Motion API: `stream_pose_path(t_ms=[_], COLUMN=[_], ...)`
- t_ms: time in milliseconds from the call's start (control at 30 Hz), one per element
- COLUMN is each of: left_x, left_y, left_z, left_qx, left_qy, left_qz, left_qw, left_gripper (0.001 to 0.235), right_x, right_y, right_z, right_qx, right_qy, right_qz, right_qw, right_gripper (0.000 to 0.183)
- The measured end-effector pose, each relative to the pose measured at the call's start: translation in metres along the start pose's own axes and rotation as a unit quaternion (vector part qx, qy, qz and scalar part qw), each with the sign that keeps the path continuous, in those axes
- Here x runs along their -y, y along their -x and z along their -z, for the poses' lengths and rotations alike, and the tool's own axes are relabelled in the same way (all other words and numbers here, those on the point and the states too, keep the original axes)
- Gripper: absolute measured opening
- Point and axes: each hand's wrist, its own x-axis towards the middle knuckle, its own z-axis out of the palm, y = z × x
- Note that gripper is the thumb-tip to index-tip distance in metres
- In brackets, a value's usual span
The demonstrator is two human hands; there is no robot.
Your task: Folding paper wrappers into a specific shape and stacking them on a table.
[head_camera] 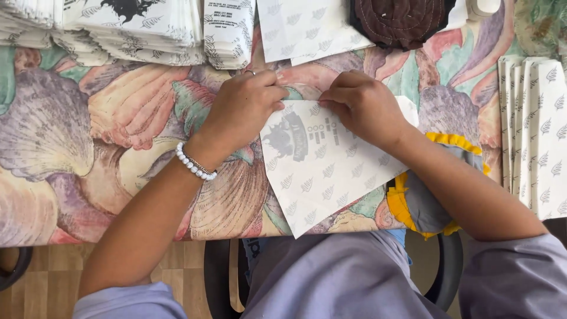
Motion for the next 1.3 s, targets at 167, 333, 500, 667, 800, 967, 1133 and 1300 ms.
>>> stream_pose_path(t_ms=[167, 333, 500, 667, 800, 967, 1133, 1300], left_x=[0.003, 0.004, 0.002, 0.001, 0.003, -0.001, 0.0, 0.001], left_y=[0.0, 0.0, 0.008, 0.013, 0.014, 0.01, 0.01, 0.011], left_z=[-0.008, 0.001, 0.018, 0.028, 0.031, 0.033, 0.03, 0.024], left_qx=[0.018, 0.037, 0.047, 0.011, -0.024, -0.036, -0.034, -0.033], left_qy=[0.0, 0.001, -0.011, -0.054, -0.073, -0.091, -0.106, -0.112], left_qz=[0.008, -0.008, -0.063, -0.111, -0.163, -0.196, -0.23, -0.24], left_qw=[1.0, 0.999, 0.997, 0.992, 0.984, 0.976, 0.967, 0.964], left_gripper=[0.01, 0.008, 0.016, 0.011, 0.009, 0.009, 0.01, 0.011], right_x=[0.004, 0.005, 0.011, 0.016, 0.02, 0.019, 0.02, 0.026], right_y=[0.007, 0.0, -0.01, -0.012, -0.012, -0.012, -0.013, -0.018], right_z=[0.001, 0.018, 0.035, 0.036, 0.037, 0.037, 0.037, 0.04], right_qx=[-0.008, 0.056, 0.156, 0.179, 0.173, 0.179, 0.198, 0.203], right_qy=[0.051, 0.112, 0.155, 0.205, 0.248, 0.248, 0.263, 0.265], right_qz=[0.022, 0.046, 0.055, 0.082, 0.116, 0.142, 0.153, 0.154], right_qw=[0.998, 0.991, 0.974, 0.959, 0.946, 0.942, 0.932, 0.93], right_gripper=[0.007, 0.007, 0.014, 0.016, 0.019, 0.02, 0.023, 0.025])
